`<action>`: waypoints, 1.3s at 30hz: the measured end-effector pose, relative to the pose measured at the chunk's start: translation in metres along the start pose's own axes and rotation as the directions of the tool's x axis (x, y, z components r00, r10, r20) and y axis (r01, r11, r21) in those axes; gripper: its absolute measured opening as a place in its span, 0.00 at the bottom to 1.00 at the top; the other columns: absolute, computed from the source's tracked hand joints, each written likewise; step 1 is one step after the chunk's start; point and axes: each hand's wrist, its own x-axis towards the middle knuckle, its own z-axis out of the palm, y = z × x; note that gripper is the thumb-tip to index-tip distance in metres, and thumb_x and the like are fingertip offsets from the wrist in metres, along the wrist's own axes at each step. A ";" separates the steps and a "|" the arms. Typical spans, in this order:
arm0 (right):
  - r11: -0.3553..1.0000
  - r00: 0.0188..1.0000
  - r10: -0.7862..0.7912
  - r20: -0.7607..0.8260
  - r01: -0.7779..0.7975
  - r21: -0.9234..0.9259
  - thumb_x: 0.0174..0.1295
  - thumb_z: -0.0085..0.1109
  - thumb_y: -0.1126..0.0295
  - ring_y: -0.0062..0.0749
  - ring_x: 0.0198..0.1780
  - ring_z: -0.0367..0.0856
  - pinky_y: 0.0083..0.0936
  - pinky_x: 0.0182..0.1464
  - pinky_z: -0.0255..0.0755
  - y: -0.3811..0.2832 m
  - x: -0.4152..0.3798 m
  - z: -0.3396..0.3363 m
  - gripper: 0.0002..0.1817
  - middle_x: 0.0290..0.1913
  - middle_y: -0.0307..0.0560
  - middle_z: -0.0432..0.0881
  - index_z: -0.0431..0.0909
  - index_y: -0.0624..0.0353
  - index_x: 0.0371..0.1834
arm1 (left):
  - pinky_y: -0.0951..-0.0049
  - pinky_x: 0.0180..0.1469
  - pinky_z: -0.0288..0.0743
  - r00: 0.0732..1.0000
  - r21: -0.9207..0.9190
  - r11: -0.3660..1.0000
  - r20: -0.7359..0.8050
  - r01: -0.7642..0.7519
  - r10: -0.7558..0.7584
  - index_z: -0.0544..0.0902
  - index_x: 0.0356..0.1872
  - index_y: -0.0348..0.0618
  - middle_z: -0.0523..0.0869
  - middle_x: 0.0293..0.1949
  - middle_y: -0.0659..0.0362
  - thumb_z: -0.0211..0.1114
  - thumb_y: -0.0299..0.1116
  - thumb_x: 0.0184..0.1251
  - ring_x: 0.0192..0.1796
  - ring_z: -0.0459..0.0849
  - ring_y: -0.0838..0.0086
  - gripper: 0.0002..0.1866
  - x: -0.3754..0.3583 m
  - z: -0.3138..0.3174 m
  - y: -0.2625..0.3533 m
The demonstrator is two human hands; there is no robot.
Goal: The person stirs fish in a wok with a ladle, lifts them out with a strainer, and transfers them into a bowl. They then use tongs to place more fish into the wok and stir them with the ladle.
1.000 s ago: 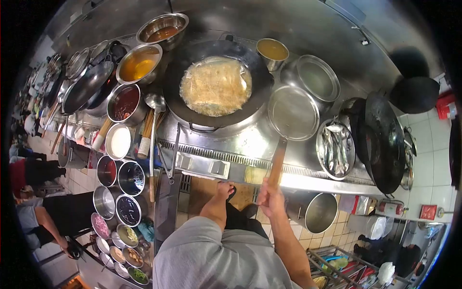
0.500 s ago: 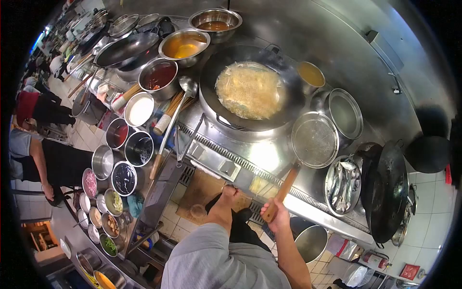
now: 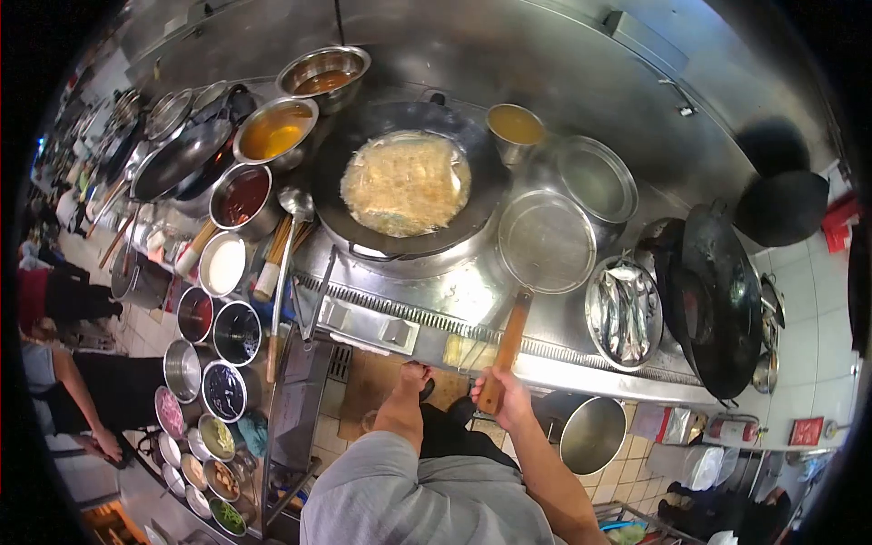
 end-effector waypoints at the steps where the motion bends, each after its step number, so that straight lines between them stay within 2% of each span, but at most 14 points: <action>1: 1.000 1.000 -0.007 -0.005 0.007 -0.010 0.70 0.56 0.59 0.40 0.37 0.84 0.39 0.41 0.81 0.001 0.001 -0.002 0.15 0.36 0.47 0.81 0.74 0.58 0.48 | 0.68 0.36 0.77 1.000 -0.010 1.000 0.018 0.007 -0.007 0.79 0.43 0.49 0.82 0.34 0.60 0.53 0.34 0.75 0.31 0.80 0.70 0.06 0.002 0.000 0.000; 8: 0.999 0.998 -0.044 -0.046 0.042 -0.032 0.69 0.57 0.61 0.39 0.37 0.84 0.38 0.41 0.81 0.002 -0.004 0.006 0.14 0.36 0.47 0.82 0.74 0.59 0.48 | 0.65 0.45 0.80 0.977 -0.071 0.993 0.199 0.095 -0.079 0.79 0.42 0.53 0.82 0.35 0.64 0.55 0.39 0.75 0.34 0.79 0.71 0.06 0.030 -0.019 -0.004; 11: 0.999 0.997 -0.053 -0.050 0.052 -0.015 0.69 0.57 0.62 0.39 0.36 0.84 0.37 0.40 0.81 0.003 -0.006 0.006 0.13 0.37 0.48 0.82 0.74 0.59 0.48 | 0.66 0.45 0.80 0.993 -0.133 0.988 0.103 0.079 -0.065 0.79 0.45 0.53 0.83 0.40 0.63 0.53 0.41 0.76 0.40 0.81 0.70 0.09 0.008 -0.006 0.002; 14: 0.997 0.996 -0.075 -0.036 0.074 -0.035 0.70 0.56 0.63 0.38 0.36 0.84 0.36 0.40 0.81 0.006 -0.004 0.001 0.13 0.36 0.48 0.82 0.75 0.61 0.48 | 0.63 0.43 0.81 0.981 -0.175 0.973 -0.097 0.148 -0.166 0.81 0.44 0.49 0.85 0.41 0.61 0.60 0.34 0.68 0.45 0.83 0.68 0.07 -0.007 0.008 0.013; 16: 0.998 0.997 -0.067 -0.047 0.067 -0.016 0.70 0.57 0.63 0.38 0.36 0.84 0.35 0.40 0.80 0.007 -0.002 0.000 0.13 0.37 0.48 0.82 0.76 0.61 0.48 | 0.62 0.43 0.81 0.984 -0.157 0.977 -0.077 0.146 -0.160 0.81 0.45 0.51 0.85 0.41 0.62 0.61 0.36 0.68 0.44 0.84 0.68 0.07 -0.007 0.006 0.016; 20: 0.995 0.994 -0.099 -0.038 0.100 0.029 0.68 0.59 0.64 0.36 0.36 0.83 0.33 0.42 0.79 0.015 0.001 -0.006 0.12 0.38 0.48 0.83 0.77 0.62 0.47 | 0.61 0.42 0.81 0.989 -0.063 0.991 0.096 0.116 -0.110 0.81 0.46 0.54 0.86 0.41 0.64 0.62 0.39 0.68 0.44 0.84 0.67 0.09 0.026 -0.012 0.007; 21: 0.995 0.995 -0.089 -0.035 0.091 0.031 0.67 0.62 0.65 0.34 0.37 0.83 0.33 0.43 0.79 0.014 0.000 -0.006 0.11 0.39 0.46 0.83 0.79 0.60 0.46 | 0.63 0.41 0.81 0.988 -0.031 0.987 0.000 0.155 -0.155 0.80 0.47 0.53 0.86 0.37 0.63 0.58 0.43 0.73 0.38 0.86 0.66 0.11 0.026 -0.007 0.010; 24: 0.991 0.983 -0.135 -0.128 0.134 -0.017 0.67 0.61 0.62 0.31 0.40 0.83 0.35 0.43 0.79 0.019 0.006 -0.005 0.12 0.41 0.43 0.84 0.80 0.58 0.47 | 0.65 0.40 0.81 0.990 0.243 0.966 0.080 0.092 -0.115 0.80 0.47 0.50 0.86 0.34 0.61 0.53 0.50 0.76 0.33 0.85 0.67 0.16 0.015 -0.006 0.013; 27: 0.992 0.984 -0.123 -0.130 0.119 -0.041 0.68 0.59 0.59 0.29 0.42 0.83 0.36 0.43 0.79 0.016 0.004 -0.005 0.14 0.42 0.40 0.84 0.81 0.57 0.48 | 0.69 0.39 0.80 0.909 0.512 0.767 -0.072 0.386 -0.410 0.82 0.45 0.48 0.85 0.31 0.61 0.49 0.56 0.78 0.32 0.84 0.70 0.23 -0.019 0.000 0.030; 30: 0.983 0.972 -0.100 -0.213 0.129 0.127 0.69 0.57 0.57 0.29 0.41 0.83 0.37 0.41 0.79 0.007 -0.006 0.007 0.16 0.41 0.40 0.84 0.81 0.57 0.49 | 0.70 0.37 0.79 0.823 0.885 0.459 0.200 0.081 -0.531 0.82 0.46 0.45 0.85 0.30 0.60 0.50 0.58 0.77 0.32 0.84 0.72 0.26 -0.110 0.020 0.064; 33: 0.986 0.980 -0.089 -0.179 0.113 0.122 0.69 0.56 0.57 0.29 0.37 0.84 0.36 0.37 0.79 0.012 0.001 -0.006 0.15 0.39 0.42 0.85 0.81 0.57 0.49 | 0.71 0.35 0.78 0.708 0.779 0.625 0.415 0.047 -0.571 0.79 0.51 0.43 0.86 0.35 0.58 0.49 0.61 0.77 0.34 0.85 0.71 0.29 -0.214 0.074 0.098; 36: 0.969 0.977 -0.202 -0.072 0.210 0.131 0.69 0.56 0.61 0.29 0.28 0.83 0.32 0.30 0.78 0.021 0.009 -0.012 0.12 0.35 0.43 0.84 0.80 0.56 0.46 | 0.69 0.42 0.80 0.686 0.653 0.757 0.540 0.024 -0.488 0.76 0.56 0.42 0.85 0.47 0.56 0.51 0.51 0.79 0.45 0.85 0.70 0.22 -0.275 0.141 0.106; 39: 0.968 0.949 -0.239 -0.204 0.249 0.021 0.70 0.55 0.64 0.28 0.22 0.80 0.28 0.24 0.75 0.021 0.017 -0.014 0.10 0.31 0.44 0.84 0.80 0.58 0.44 | 0.67 0.48 0.80 0.751 0.768 0.621 0.501 -0.158 -0.429 0.73 0.61 0.41 0.84 0.52 0.56 0.57 0.44 0.77 0.50 0.84 0.70 0.20 -0.270 0.175 0.090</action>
